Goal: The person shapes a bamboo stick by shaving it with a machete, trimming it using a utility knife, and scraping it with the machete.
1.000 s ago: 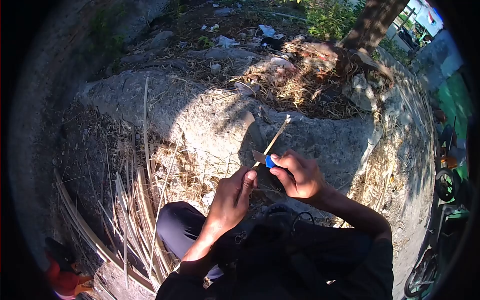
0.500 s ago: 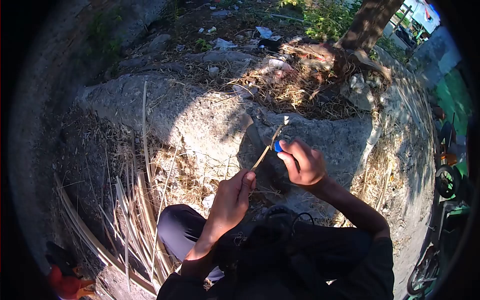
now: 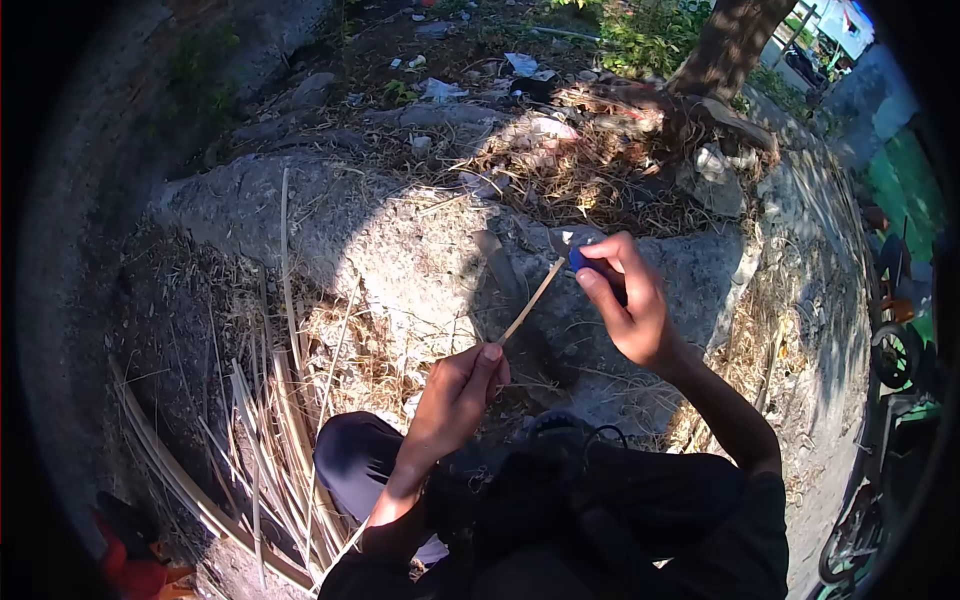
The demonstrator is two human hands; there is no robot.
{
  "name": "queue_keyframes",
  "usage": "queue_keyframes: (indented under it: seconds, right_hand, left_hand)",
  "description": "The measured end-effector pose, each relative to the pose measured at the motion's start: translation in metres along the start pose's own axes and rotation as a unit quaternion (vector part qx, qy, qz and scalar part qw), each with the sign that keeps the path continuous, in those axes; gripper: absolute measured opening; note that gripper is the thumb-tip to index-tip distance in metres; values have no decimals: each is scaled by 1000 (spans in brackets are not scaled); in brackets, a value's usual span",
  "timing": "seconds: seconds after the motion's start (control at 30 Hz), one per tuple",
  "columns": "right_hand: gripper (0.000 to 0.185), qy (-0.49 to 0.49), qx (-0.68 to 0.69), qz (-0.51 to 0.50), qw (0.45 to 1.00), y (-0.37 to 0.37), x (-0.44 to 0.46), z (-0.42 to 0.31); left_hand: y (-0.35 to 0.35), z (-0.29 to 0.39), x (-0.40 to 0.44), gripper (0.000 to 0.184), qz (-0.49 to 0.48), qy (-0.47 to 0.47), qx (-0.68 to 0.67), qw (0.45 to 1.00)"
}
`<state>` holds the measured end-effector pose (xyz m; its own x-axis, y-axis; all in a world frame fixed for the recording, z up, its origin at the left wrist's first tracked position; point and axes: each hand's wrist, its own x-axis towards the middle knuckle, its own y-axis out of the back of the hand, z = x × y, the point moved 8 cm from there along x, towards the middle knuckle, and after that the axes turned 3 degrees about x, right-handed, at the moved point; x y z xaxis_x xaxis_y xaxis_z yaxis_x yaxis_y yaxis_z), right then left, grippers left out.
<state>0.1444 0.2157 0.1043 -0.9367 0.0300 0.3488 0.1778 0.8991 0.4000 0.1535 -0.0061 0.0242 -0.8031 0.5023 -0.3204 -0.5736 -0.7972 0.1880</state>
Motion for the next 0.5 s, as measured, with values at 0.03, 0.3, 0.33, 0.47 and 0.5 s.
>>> queue_keyframes:
  seconds: [0.03, 0.3, 0.33, 0.47, 0.5]
  right_hand:
    - [22, 48, -29, -21, 998, -8, -7, -2]
    - [33, 133, -114, -51, 983, -42, -37, -21]
    - [33, 132, -115, -50, 983, -44, -38, -21]
    - [25, 161, -116, -51, 979, -52, -41, -27]
    - [24, 157, -117, -53, 979, -53, -41, -28]
  left_hand:
    - [0, 2, -1, 45, -3, -6, -2, 1000]
    - [12, 23, -9, 33, 83, -70, 100, 989]
    - [12, 24, -10, 33, 82, -71, 101, 989]
    - [10, 27, -9, 33, 80, -83, 108, 987]
    - [10, 27, -10, 33, 89, -86, 118, 985]
